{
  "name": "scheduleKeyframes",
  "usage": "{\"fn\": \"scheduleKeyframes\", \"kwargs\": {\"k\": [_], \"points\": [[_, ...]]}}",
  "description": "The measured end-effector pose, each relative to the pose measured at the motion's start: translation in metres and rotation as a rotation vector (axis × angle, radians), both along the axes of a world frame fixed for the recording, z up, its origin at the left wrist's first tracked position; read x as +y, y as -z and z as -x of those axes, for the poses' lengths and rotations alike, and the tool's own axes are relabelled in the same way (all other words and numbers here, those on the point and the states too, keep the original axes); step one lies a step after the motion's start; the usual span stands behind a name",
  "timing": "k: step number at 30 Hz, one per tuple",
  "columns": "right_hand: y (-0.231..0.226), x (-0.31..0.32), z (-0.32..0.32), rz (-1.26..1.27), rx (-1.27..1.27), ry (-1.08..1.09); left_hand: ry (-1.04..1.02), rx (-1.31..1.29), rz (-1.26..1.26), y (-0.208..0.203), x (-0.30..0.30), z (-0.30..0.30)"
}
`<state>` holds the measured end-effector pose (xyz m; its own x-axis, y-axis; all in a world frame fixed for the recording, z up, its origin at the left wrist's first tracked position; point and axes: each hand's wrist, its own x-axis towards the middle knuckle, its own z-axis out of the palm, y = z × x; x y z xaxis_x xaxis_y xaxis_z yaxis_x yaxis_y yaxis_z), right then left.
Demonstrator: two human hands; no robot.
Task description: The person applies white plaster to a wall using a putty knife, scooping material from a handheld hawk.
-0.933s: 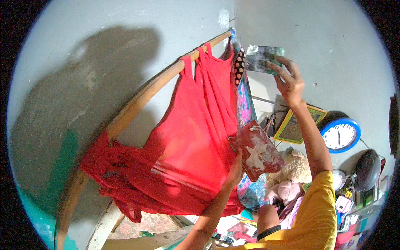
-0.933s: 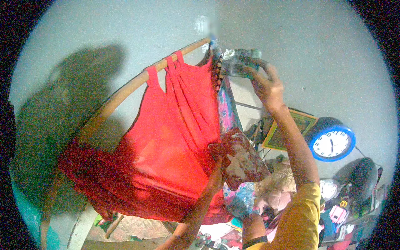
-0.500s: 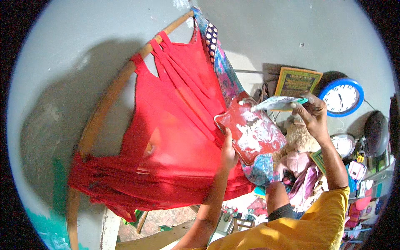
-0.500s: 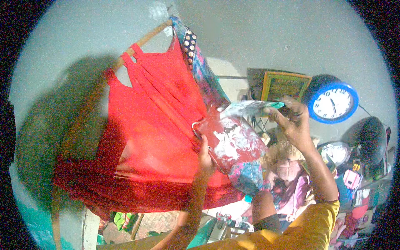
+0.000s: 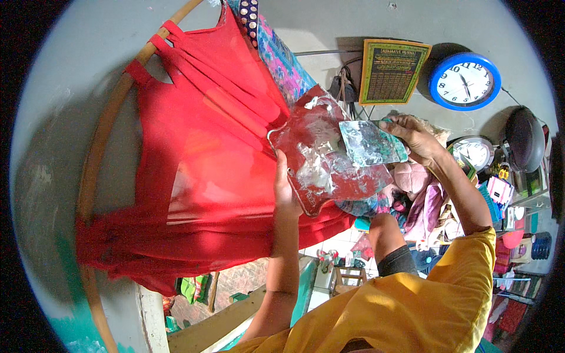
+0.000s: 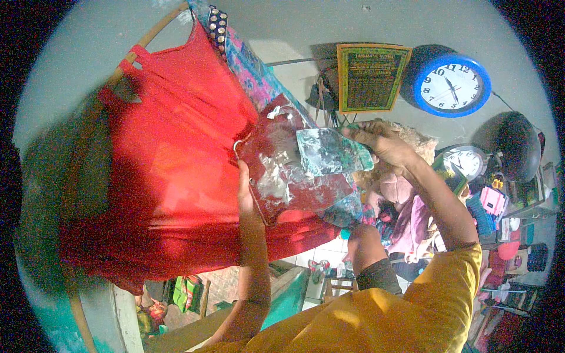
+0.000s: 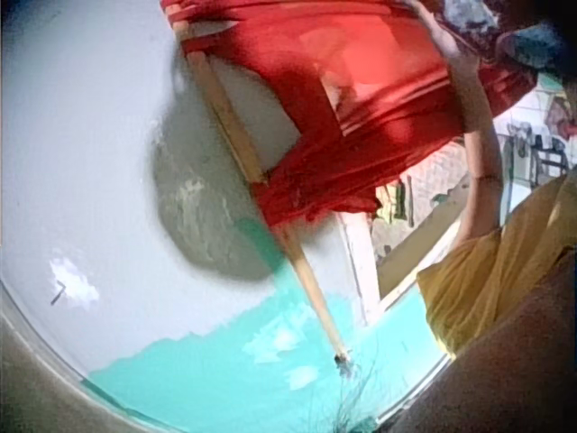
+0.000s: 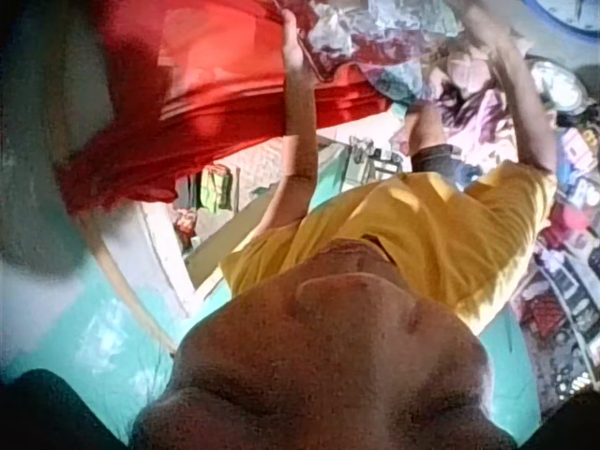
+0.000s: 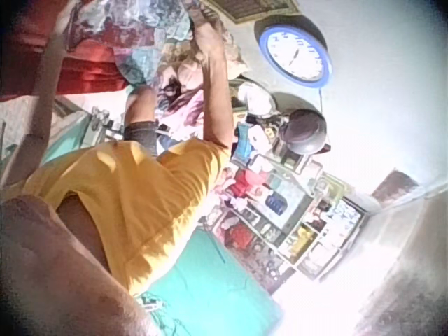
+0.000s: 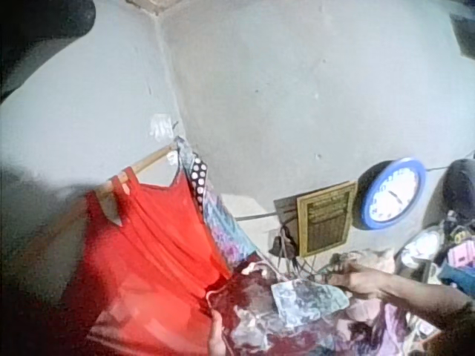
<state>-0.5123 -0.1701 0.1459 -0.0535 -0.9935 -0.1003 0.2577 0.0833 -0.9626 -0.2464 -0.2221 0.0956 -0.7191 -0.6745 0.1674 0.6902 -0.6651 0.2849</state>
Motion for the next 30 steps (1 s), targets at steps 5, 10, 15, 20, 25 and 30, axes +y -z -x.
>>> {"fn": "scheduleKeyframes", "kwargs": {"k": [5, 10, 15, 20, 25, 30], "points": [[0.009, 0.009, 0.021, 0.038, 0.202, 0.103, -0.186, -0.284, 0.052, -0.006, 0.004, 0.0], [-0.004, 0.018, 0.031, -0.004, 0.232, 0.044, -0.031, -0.043, -0.016, 0.002, 0.004, -0.002], [0.006, 0.03, 0.051, -0.097, 0.073, 0.003, 0.01, 0.038, 0.003, -0.002, 0.012, 0.0], [-0.014, 0.034, 0.039, 0.222, 0.518, 0.283, 0.01, -0.102, 0.047, 0.013, 0.008, -0.018], [-0.026, 0.003, 0.06, 0.276, 0.27, 0.151, -0.248, -0.659, -0.039, -0.003, 0.023, -0.007], [-0.058, -0.034, -0.002, 0.655, 0.262, 0.125, -0.162, -0.684, -0.097, 0.044, 0.061, -0.02]]}}
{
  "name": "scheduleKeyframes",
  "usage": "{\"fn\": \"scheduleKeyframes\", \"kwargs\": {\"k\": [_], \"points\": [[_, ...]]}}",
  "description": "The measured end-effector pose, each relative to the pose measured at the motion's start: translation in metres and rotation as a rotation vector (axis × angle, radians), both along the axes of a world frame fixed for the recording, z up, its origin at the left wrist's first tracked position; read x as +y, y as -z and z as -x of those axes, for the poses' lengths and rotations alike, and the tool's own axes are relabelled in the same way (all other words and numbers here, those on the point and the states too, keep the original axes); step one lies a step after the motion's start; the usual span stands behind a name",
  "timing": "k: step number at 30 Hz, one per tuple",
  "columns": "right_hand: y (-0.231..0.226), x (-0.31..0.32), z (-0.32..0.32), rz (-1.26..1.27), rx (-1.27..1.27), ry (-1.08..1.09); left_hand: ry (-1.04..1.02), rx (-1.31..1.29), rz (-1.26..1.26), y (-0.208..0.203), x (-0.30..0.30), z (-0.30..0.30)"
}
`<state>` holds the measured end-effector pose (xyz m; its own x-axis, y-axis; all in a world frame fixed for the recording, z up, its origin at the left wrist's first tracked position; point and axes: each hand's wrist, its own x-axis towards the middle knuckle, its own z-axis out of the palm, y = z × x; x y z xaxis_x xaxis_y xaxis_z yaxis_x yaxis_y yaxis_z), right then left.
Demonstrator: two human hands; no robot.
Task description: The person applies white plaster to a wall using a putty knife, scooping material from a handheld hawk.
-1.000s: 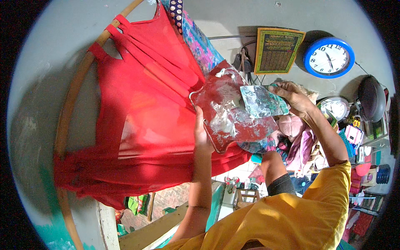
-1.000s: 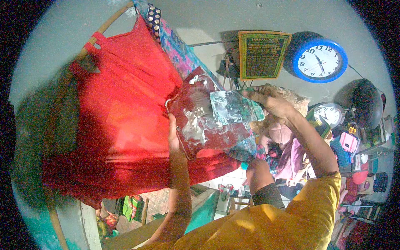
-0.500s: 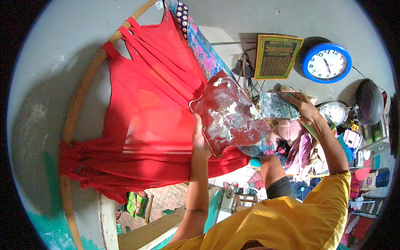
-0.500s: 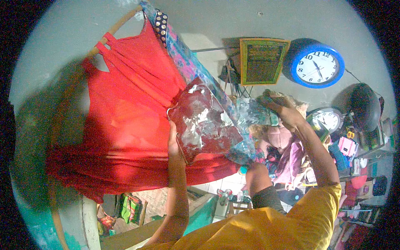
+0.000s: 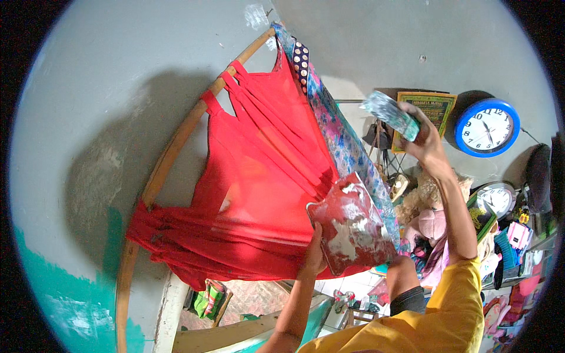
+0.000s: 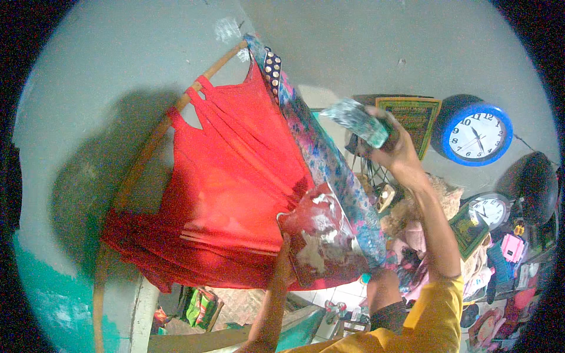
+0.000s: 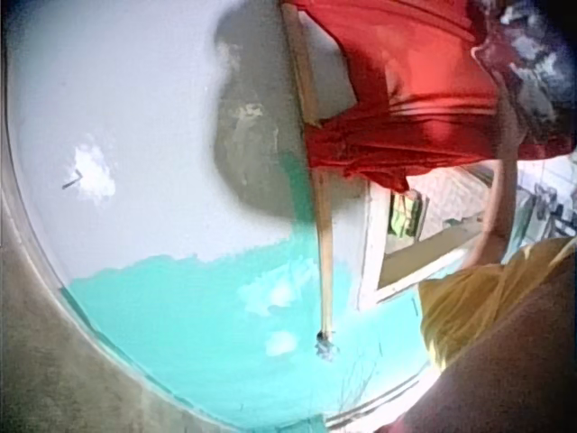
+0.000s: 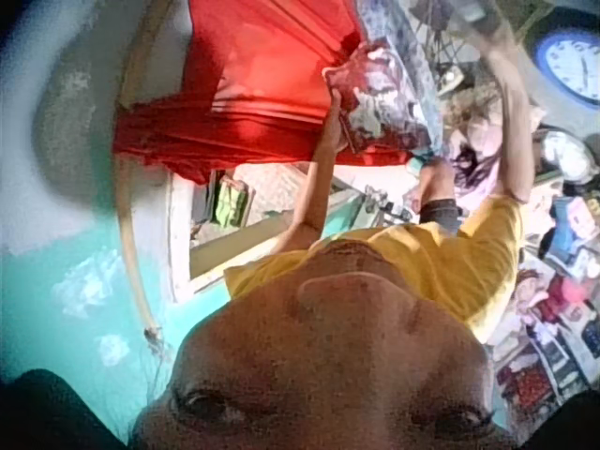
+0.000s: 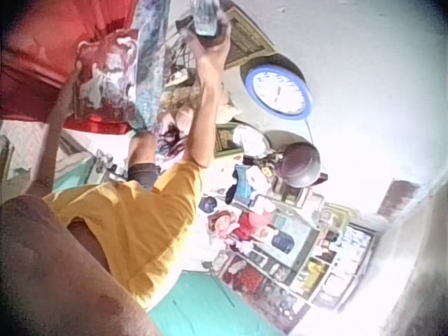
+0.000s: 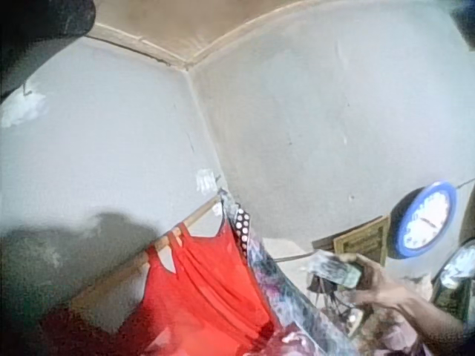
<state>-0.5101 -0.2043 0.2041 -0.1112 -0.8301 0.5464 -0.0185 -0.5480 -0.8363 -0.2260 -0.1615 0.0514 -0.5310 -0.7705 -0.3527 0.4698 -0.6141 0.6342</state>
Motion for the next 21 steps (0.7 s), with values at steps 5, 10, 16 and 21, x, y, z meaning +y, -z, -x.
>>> {"fn": "scheduleKeyframes", "kwargs": {"k": [5, 10, 16, 21], "points": [[-0.029, -0.051, -0.05, -0.001, 0.13, 0.093, 0.008, 0.076, -0.041, 0.03, 0.025, -0.005], [-0.049, -0.105, -0.077, 0.004, 0.513, 0.432, 0.016, 0.029, -0.127, 0.063, 0.05, -0.016], [-0.099, -0.186, -0.082, 0.338, 0.299, 0.364, -0.031, 0.017, -0.076, 0.053, 0.066, -0.015], [-0.13, -0.219, -0.089, 0.166, 0.213, 0.19, -0.041, 0.038, -0.06, 0.059, 0.067, -0.018]]}}
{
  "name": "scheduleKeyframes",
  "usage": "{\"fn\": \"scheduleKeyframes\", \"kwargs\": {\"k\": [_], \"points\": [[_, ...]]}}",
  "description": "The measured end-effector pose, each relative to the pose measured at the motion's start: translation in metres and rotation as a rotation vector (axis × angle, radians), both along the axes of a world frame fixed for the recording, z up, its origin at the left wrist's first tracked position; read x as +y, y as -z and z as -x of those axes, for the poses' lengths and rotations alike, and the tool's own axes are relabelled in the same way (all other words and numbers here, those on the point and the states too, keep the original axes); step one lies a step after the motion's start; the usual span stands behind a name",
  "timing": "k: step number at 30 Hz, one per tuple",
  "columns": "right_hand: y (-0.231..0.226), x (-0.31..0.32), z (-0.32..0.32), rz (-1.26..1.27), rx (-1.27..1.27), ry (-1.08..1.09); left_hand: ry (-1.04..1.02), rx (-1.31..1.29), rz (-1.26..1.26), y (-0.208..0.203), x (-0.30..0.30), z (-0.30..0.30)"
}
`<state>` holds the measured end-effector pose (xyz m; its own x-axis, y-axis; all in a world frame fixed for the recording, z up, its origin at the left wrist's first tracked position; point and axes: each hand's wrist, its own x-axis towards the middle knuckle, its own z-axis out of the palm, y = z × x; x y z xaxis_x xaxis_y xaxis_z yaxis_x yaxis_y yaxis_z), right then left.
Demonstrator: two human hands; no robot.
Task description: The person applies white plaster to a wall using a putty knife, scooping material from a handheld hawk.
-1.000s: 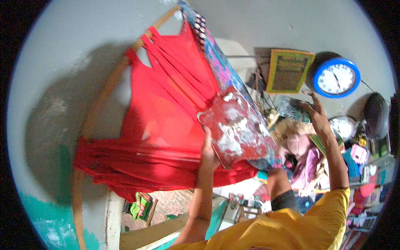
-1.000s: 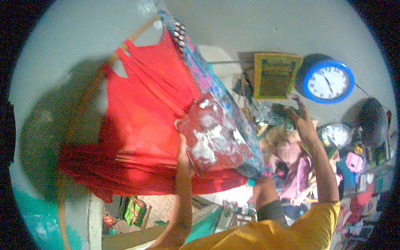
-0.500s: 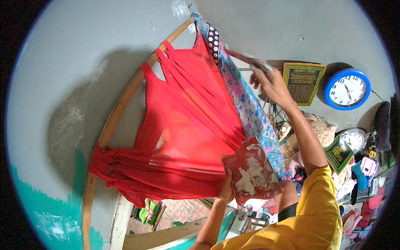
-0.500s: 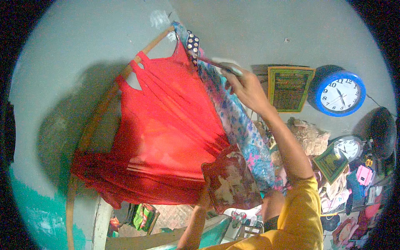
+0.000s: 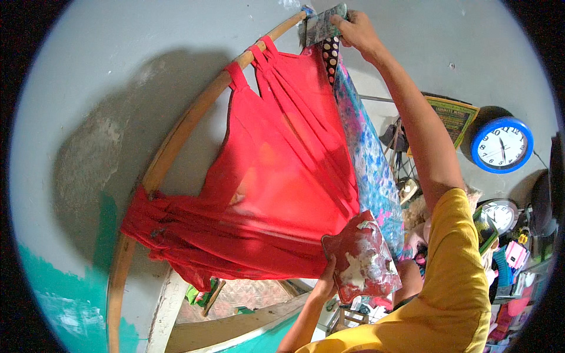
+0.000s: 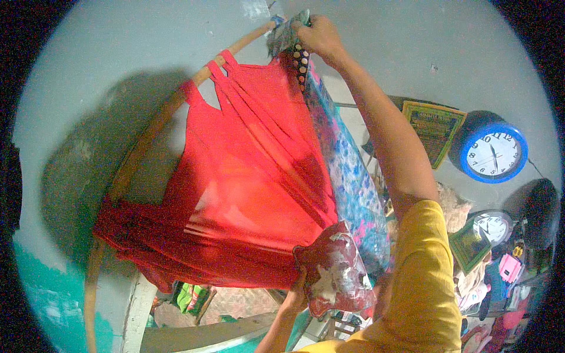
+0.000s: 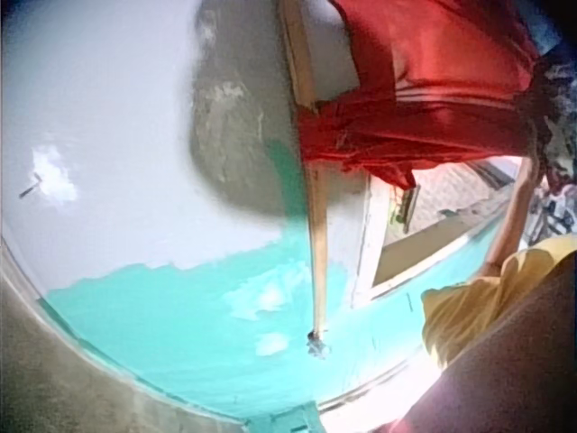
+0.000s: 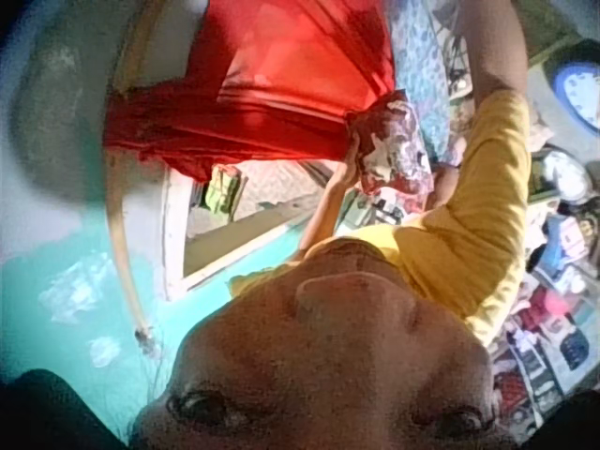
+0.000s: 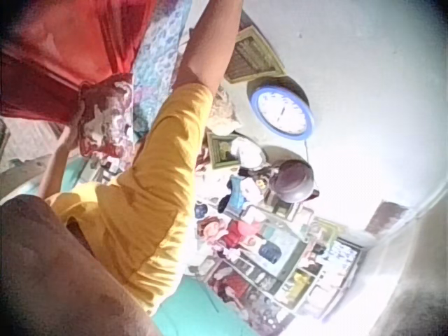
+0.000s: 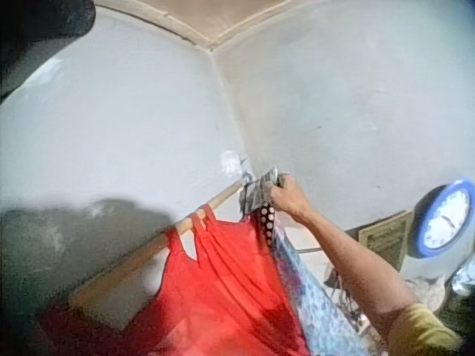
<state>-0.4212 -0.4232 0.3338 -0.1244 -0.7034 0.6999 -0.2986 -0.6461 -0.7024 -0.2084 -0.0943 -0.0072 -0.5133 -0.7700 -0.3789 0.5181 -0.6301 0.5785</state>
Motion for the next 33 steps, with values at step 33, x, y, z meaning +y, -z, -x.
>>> {"fn": "scheduleKeyframes", "kwargs": {"k": [33], "points": [[0.053, -0.004, -0.051, 0.543, 0.564, 0.368, 0.0, -0.027, -0.093, 0.028, -0.007, -0.005]]}}
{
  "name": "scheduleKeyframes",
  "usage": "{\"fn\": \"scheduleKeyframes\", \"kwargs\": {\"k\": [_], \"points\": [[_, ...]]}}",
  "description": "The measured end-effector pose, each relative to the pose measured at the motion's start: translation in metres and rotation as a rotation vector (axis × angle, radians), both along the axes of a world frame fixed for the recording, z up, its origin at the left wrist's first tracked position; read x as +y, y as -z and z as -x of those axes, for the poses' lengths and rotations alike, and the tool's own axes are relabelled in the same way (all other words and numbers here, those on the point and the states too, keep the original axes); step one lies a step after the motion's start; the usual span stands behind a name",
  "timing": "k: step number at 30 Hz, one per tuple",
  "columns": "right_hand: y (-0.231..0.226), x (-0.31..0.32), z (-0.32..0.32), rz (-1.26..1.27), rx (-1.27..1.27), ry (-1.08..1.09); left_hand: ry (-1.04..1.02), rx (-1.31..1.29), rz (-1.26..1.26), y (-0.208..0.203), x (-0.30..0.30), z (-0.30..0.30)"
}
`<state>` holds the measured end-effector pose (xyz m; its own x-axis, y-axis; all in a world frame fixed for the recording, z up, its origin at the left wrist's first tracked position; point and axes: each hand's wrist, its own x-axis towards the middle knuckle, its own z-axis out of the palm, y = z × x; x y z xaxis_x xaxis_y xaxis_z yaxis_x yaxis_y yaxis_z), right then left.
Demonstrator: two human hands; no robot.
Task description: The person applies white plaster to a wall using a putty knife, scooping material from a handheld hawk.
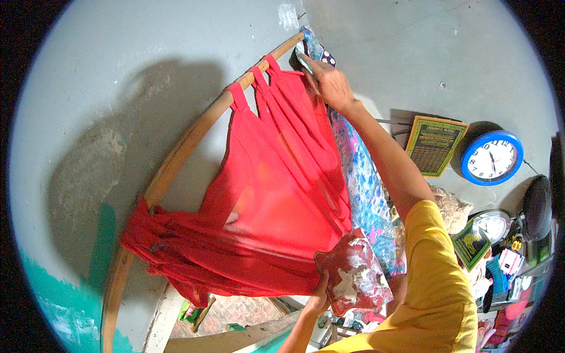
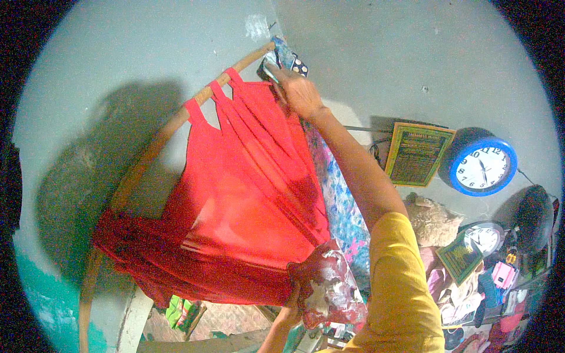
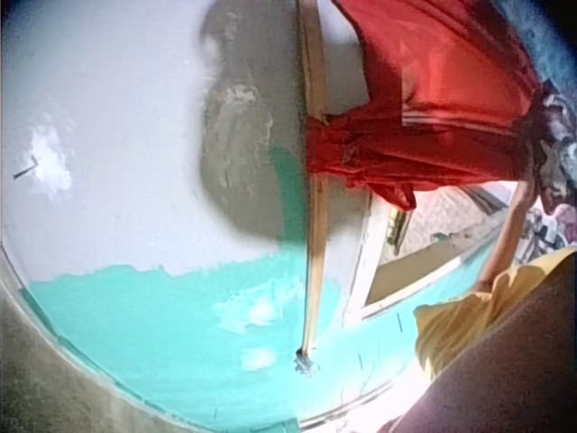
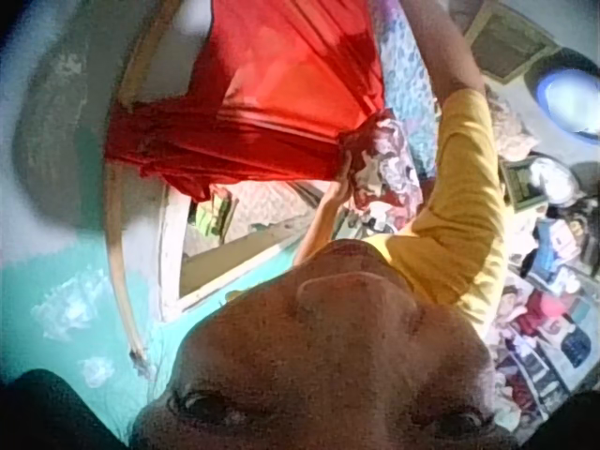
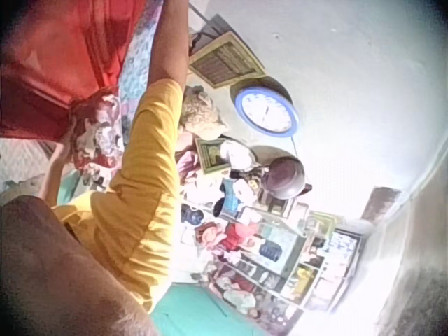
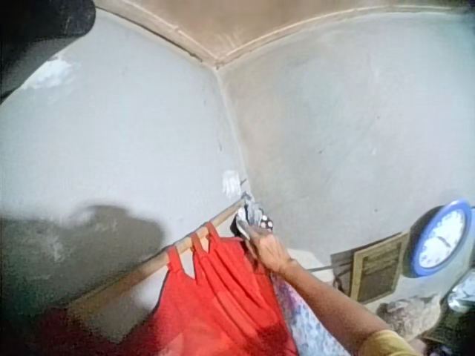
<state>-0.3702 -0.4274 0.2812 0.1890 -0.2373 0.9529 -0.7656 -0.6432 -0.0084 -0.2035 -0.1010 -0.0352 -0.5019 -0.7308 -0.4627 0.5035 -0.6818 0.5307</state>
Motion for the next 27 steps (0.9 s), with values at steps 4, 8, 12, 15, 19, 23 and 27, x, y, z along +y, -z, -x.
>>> {"fn": "scheduleKeyframes", "kwargs": {"k": [4, 8, 12, 15, 19, 23, 27], "points": [[0.004, 0.005, 0.002, -0.025, 0.031, 0.004, 0.021, 0.049, -0.016, 0.004, -0.002, 0.0], [0.012, 0.008, -0.001, 0.085, -0.076, -0.035, 0.03, 0.031, 0.042, 0.0, -0.002, 0.001], [0.008, -0.001, -0.004, -0.015, -0.218, 0.054, 0.037, -0.1, 0.042, -0.02, 0.0, 0.004], [0.004, -0.006, -0.015, -0.015, -0.274, 0.085, 0.033, -0.08, 0.016, -0.02, 0.002, 0.004], [0.007, 0.0, -0.02, -0.014, -0.181, 0.012, -0.011, -0.128, -0.023, -0.035, 0.004, 0.007], [0.011, 0.005, -0.016, 0.077, -0.181, -0.025, 0.014, -0.089, -0.01, -0.025, 0.003, 0.003], [0.01, -0.009, -0.011, 0.03, -0.276, 0.158, 0.041, -0.095, 0.004, -0.019, 0.002, 0.003]]}}
